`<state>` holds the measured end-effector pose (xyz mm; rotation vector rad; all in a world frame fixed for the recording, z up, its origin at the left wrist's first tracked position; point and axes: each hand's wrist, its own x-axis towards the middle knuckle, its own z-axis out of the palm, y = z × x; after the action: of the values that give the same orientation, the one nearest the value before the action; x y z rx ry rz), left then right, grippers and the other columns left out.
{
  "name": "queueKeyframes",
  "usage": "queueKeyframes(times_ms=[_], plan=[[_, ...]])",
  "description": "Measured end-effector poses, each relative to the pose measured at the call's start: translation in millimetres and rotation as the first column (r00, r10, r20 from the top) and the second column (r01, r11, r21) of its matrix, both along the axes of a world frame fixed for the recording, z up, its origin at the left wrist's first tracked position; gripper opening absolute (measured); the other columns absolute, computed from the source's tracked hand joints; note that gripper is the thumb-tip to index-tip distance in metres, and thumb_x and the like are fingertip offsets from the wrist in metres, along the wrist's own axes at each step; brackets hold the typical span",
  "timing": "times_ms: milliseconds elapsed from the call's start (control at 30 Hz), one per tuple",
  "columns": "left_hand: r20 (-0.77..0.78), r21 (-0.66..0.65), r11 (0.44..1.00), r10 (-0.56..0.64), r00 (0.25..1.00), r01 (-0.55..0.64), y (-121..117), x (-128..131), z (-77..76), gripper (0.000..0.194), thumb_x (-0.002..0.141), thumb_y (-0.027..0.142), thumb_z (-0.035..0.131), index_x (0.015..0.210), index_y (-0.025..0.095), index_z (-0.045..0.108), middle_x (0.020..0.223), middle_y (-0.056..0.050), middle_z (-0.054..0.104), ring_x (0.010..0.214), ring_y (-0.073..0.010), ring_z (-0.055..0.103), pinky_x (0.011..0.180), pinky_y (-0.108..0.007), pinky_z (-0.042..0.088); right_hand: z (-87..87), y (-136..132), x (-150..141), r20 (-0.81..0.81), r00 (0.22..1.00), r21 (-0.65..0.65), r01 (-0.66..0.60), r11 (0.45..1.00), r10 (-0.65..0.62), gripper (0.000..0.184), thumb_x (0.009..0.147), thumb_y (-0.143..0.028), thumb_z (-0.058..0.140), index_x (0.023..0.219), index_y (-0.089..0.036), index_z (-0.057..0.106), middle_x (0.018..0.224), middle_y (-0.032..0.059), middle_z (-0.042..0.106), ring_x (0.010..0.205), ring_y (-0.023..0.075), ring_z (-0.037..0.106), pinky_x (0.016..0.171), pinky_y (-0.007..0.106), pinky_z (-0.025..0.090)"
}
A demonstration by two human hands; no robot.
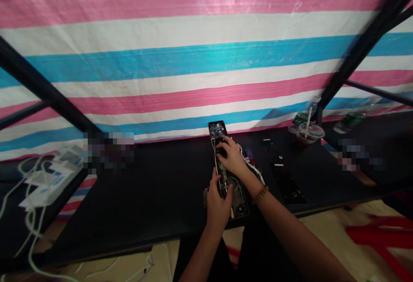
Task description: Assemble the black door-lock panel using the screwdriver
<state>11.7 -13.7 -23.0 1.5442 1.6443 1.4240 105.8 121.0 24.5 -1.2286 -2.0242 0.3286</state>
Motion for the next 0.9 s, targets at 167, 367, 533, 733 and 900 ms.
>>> queueKeyframes(times_ms=[167,367,533,733,900], plan=[[-0.018,0.006,1.000,-0.003,1.000,0.003,0,0,1.8,0.030,0.093,0.027,0.059,0.121,0.022,0.050,0.154,-0.019,0.048,0.136,-0.0291,0.054,0.108,-0.048,0.047,-11.4,-4,4,-0.024,1.000,0.072,0.008,0.997,-0.007,0.016,0.086,-0.014,0.061,0.094,-0.021,0.072,0.150,0.0141,0.048,0.143,0.0306,0.038,0.113,0.052,0.034],[0.015,-0.008,1.000,-0.021,1.000,0.021,1,0,-3.6,0.029,0.094,0.027,0.058,0.121,0.023,0.048,0.156,-0.018,0.046,0.137,-0.0287,0.054,0.108,-0.049,0.048,-0.1,-1,1,0.050,0.998,0.095,0.040,0.995,-0.045,0.010,0.084,-0.018,0.067,0.090,-0.022,0.073,0.144,0.0141,0.052,0.135,0.0336,0.044,0.107,0.054,0.038],[0.002,-0.006,1.000,-0.018,1.000,0.018,1,-1,-3.7,0.030,0.092,0.027,0.060,0.121,0.023,0.051,0.156,-0.017,0.046,0.136,-0.0290,0.055,0.107,-0.047,0.049,4.7,-1,-4,0.125,0.990,0.073,0.051,0.996,-0.059,0.010,0.086,-0.017,0.066,0.085,-0.022,0.075,0.149,0.0131,0.049,0.136,0.0360,0.040,0.101,0.055,0.038],[-0.054,-0.011,1.000,0.012,0.998,-0.013,2,-1,-1.5,0.030,0.089,0.026,0.064,0.118,0.023,0.055,0.154,-0.016,0.049,0.134,-0.0298,0.057,0.106,-0.048,0.049,6.1,-1,-8,0.174,0.984,0.043,0.041,0.998,-0.048,0.012,0.085,-0.015,0.066,0.088,-0.020,0.075,0.151,0.0144,0.047,0.138,0.0367,0.037,0.104,0.055,0.033],[-0.026,0.027,1.000,0.015,1.000,-0.015,1,2,-2.4,0.030,0.093,0.028,0.060,0.121,0.024,0.052,0.154,-0.016,0.050,0.132,-0.0271,0.059,0.104,-0.045,0.051,4.0,-1,4,-0.089,0.996,0.033,-0.004,0.999,0.007,0.012,0.084,-0.014,0.065,0.089,-0.021,0.074,0.148,0.0135,0.052,0.137,0.0307,0.045,0.109,0.051,0.037]])
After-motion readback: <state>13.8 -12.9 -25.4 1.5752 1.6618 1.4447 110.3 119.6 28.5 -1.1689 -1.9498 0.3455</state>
